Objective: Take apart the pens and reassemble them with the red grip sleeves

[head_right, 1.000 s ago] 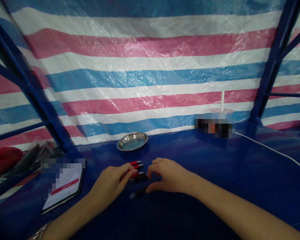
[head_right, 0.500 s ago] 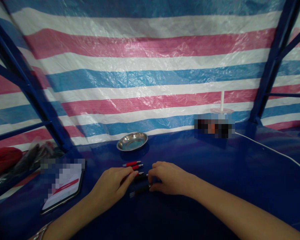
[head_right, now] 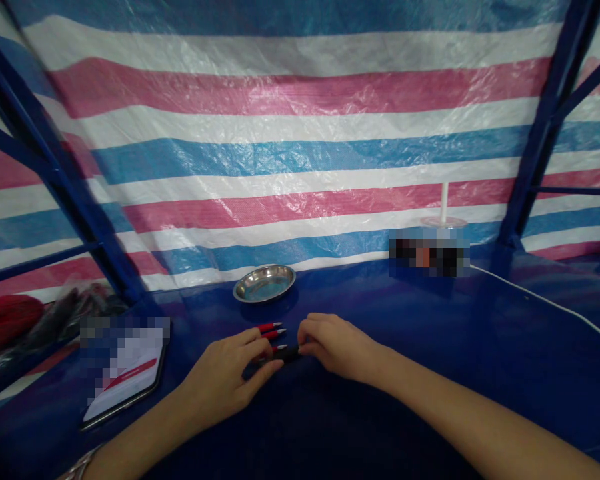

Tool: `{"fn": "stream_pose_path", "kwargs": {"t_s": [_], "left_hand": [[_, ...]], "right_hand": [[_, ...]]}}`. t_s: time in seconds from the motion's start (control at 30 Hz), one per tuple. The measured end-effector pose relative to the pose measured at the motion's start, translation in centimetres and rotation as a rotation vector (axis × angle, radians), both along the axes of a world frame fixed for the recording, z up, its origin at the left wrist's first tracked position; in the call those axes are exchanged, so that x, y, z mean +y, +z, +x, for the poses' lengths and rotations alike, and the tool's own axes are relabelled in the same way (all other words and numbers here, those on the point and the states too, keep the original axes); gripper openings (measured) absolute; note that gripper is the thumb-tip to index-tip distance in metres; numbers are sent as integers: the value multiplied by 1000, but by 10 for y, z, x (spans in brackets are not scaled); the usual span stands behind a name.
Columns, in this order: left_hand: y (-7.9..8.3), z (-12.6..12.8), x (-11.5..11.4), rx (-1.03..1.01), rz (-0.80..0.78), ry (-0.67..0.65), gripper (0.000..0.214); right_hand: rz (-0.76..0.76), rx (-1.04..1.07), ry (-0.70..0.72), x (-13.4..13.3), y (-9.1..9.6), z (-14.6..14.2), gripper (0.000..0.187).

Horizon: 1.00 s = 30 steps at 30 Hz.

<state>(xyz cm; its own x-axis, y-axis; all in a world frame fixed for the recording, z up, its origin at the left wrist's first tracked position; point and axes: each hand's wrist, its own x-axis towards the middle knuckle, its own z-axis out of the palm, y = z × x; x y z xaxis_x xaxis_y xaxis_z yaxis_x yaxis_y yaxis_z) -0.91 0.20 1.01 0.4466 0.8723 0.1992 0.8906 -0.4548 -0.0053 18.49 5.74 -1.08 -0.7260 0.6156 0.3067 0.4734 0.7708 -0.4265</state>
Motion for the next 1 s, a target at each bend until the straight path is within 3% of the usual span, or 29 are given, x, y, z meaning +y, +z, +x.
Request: {"fn": "stream_pose_path", "kwargs": {"t_s": [0.23, 0.47, 0.8, 1.0], "left_hand": [[-1, -2, 1, -2, 31, -38, 23], [-1, -1, 2, -56, 83, -26, 27], [-2, -1, 2, -85, 62, -16, 26], [-3, -1, 2, -100, 80, -21, 26]], "right_hand": [[-64, 112, -2, 5, 0, 2, 11], [-202, 166, 29, 6, -2, 1, 33], [-119, 228, 4, 2, 4, 2, 13], [-215, 267, -37, 3, 2, 1, 27]]}}
